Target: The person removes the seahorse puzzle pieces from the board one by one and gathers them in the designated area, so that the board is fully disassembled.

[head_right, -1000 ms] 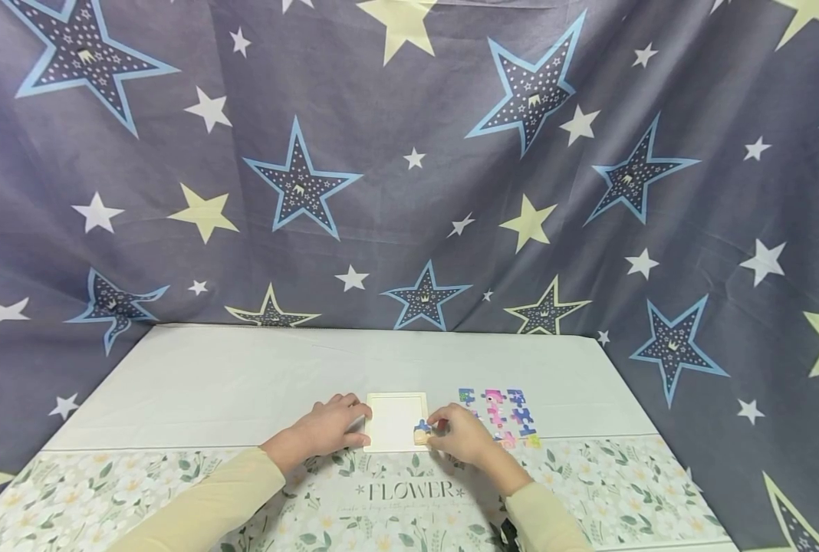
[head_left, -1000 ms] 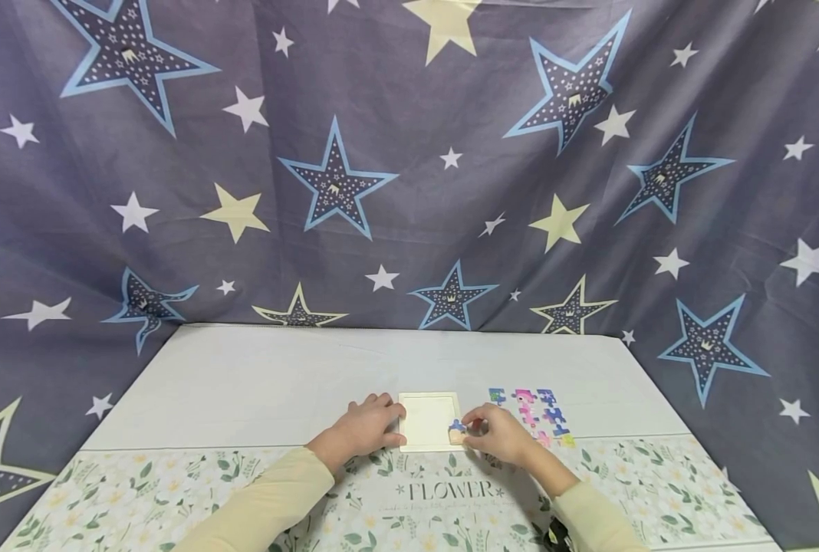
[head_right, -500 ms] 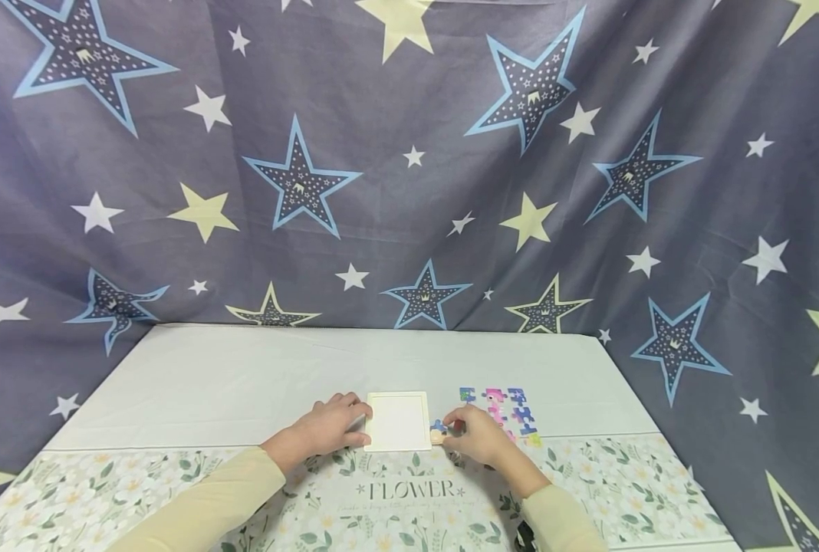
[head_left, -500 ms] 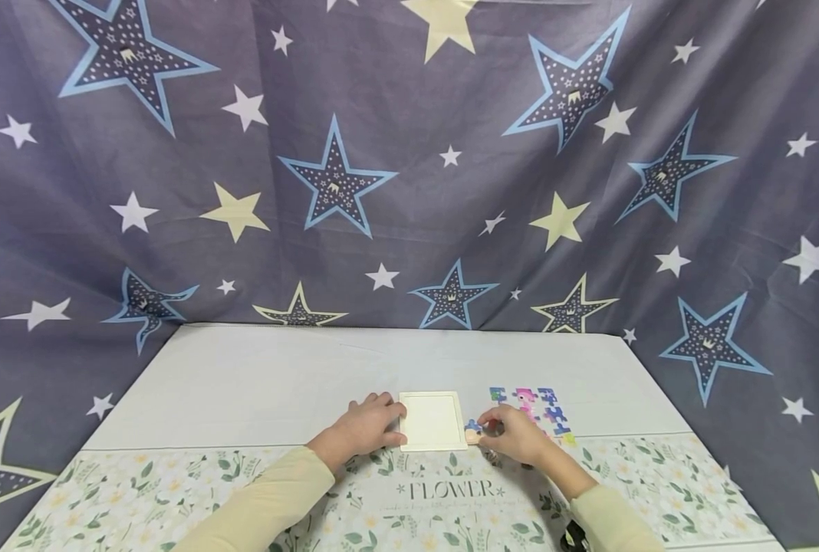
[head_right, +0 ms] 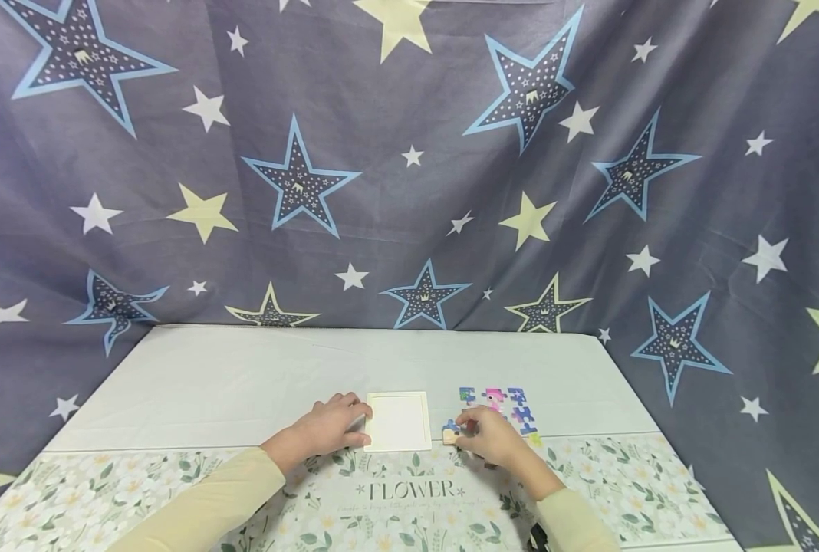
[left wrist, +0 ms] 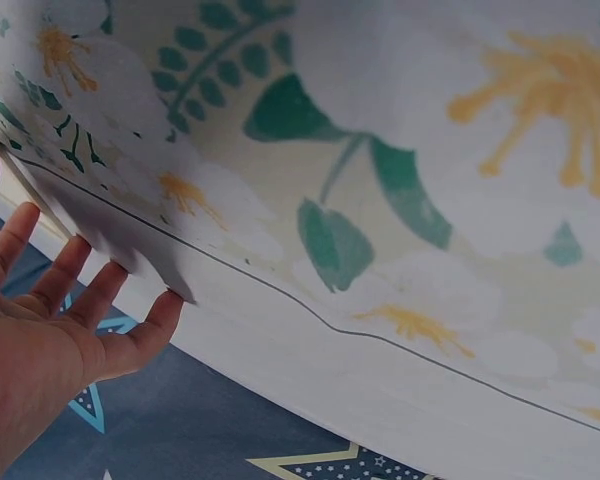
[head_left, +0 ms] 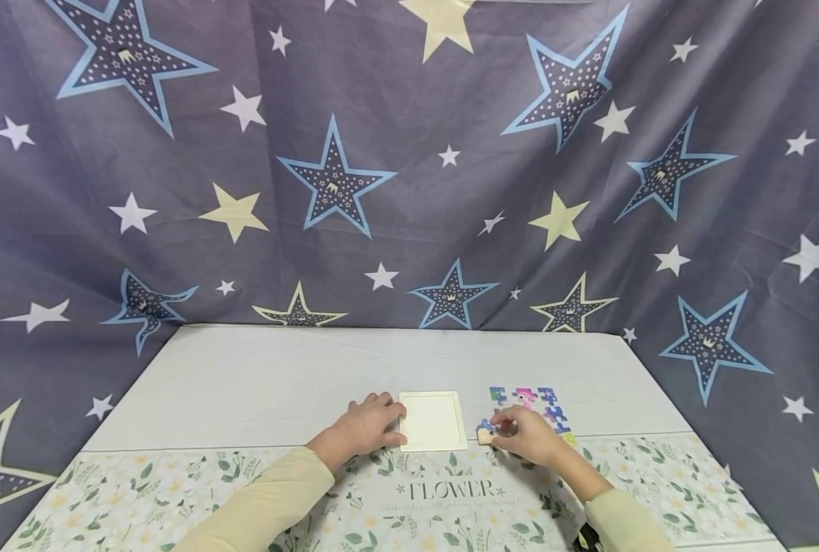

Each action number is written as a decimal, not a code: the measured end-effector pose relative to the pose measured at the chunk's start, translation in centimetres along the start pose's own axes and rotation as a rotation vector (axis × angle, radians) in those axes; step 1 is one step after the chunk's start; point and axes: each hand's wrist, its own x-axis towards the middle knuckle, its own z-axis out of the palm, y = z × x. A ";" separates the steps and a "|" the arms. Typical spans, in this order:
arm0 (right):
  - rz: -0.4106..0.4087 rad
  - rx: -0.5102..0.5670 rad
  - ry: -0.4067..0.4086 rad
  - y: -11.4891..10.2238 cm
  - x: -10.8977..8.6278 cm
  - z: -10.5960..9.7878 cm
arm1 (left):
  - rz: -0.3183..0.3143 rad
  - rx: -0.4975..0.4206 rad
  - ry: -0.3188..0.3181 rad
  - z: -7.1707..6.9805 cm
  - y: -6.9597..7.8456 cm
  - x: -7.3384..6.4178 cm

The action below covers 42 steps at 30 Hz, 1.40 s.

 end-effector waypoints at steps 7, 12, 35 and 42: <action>0.013 -0.001 0.003 0.4 -0.8 -0.9 | -0.002 0.006 0.001 0.0 0.0 0.0; 0.020 0.023 -0.010 1.0 -1.1 -1.2 | -0.003 0.004 0.005 0.1 0.0 0.0; 0.063 0.050 -0.069 2.7 -1.7 -1.9 | -0.003 -0.015 -0.003 -0.2 -0.1 -0.1; 0.054 0.056 -0.075 2.8 -1.8 -1.9 | -0.001 -0.013 0.004 -0.1 0.0 -0.1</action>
